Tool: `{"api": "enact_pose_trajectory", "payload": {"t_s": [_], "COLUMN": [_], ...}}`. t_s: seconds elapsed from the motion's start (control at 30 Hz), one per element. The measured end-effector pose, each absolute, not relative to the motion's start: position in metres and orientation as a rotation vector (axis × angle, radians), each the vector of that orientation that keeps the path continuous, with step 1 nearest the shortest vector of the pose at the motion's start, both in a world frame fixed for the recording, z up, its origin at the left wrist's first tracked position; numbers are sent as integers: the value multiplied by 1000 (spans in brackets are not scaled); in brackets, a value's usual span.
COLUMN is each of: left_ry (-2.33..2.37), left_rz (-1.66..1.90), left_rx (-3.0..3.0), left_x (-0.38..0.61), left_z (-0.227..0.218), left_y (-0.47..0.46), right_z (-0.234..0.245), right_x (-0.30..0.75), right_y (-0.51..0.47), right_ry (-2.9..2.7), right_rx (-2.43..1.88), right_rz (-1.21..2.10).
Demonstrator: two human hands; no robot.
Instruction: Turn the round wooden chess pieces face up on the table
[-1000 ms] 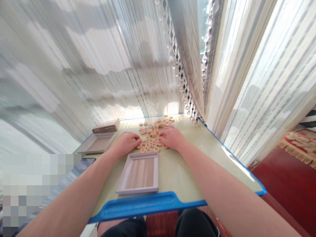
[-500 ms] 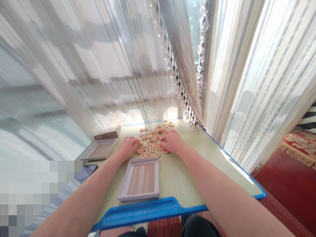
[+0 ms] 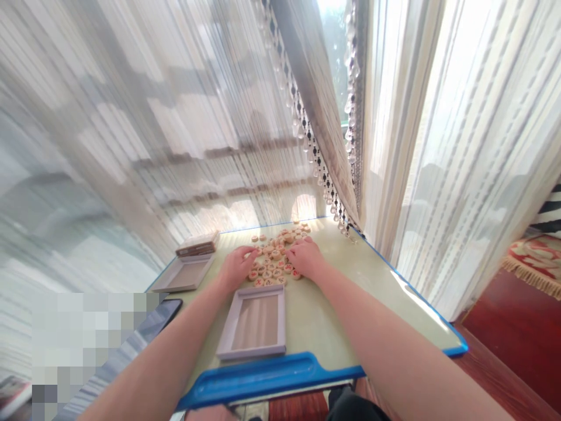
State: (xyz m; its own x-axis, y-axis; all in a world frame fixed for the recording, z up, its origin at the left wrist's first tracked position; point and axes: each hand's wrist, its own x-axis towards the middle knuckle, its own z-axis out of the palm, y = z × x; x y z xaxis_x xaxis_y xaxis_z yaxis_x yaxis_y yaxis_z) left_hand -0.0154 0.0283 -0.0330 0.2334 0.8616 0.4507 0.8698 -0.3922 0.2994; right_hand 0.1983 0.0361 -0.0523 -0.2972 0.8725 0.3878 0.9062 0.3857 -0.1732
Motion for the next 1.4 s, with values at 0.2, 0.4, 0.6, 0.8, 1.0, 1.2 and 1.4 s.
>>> {"api": "enact_pose_trajectory", "payload": {"t_s": [0.2, 0.4, 0.6, 0.8, 1.0, 1.2, 1.4], "left_ry": [-1750, -1697, -1711, -1728, -1818, -1793, -1712], "left_rz": [-776, -550, -572, -649, -717, -769, -781], "left_rx": [-2590, -2618, -2537, -2530, -2523, -2537, -2556], "left_x": [13, 10, -5, -10, -5, -8, -9], "left_z": [-29, -26, -27, -33, -30, -31, -33], "left_y": [51, 48, 44, 47, 45, 48, 49], "right_z": [-53, -54, -49, -33, -37, -39, -38], "right_x": [201, 204, 204, 195, 192, 192, 198], "right_y": [36, 38, 28, 32, 45, 39, 44], "right_ry": [-2149, -2050, -1996, -2065, -2190, -2148, -2051], "right_rx": [-1604, -1593, -1529, -1701, -1694, -1742, -1830], "right_rz": [-125, -88, -57, 76, 90, -3, -68]}}
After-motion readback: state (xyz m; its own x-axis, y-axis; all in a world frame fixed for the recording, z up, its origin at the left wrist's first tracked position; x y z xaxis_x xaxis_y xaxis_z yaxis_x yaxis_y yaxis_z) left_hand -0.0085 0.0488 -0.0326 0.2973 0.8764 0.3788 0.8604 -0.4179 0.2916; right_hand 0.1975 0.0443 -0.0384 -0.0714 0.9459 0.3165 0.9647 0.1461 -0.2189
